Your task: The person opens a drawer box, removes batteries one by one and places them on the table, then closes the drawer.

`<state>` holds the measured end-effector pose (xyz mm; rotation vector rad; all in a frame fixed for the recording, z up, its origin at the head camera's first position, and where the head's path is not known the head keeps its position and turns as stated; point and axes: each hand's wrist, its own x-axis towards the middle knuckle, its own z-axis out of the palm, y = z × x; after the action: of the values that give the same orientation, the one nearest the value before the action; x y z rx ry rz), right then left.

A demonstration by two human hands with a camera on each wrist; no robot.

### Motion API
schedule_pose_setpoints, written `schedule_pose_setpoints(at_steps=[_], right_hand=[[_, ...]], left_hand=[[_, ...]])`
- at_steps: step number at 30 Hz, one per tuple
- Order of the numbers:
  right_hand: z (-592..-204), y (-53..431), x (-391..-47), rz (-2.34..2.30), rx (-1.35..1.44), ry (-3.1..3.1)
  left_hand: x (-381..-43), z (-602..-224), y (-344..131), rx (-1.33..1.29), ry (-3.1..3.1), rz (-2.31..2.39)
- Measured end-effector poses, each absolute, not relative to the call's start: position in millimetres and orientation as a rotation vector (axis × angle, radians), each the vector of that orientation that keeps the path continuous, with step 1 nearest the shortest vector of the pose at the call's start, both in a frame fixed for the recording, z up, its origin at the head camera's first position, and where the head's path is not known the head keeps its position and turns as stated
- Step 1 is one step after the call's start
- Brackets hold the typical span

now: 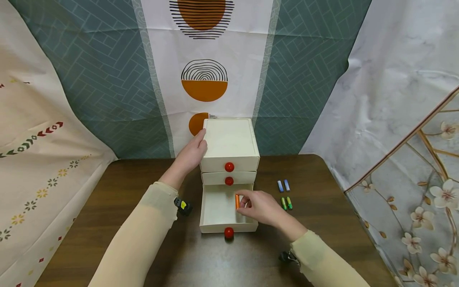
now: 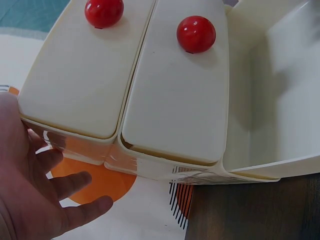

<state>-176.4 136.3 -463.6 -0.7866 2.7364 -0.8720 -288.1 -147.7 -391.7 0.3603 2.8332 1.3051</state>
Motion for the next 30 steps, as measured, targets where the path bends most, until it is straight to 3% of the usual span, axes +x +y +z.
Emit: schedule_pose_setpoints(at_steps=[30], right_hand=[[-462.0,171.4,-172.8,-0.928,-0.798,2.752]], left_hand=[[-287.8,-392.0,-148.3,0.356,2.826,1.321]])
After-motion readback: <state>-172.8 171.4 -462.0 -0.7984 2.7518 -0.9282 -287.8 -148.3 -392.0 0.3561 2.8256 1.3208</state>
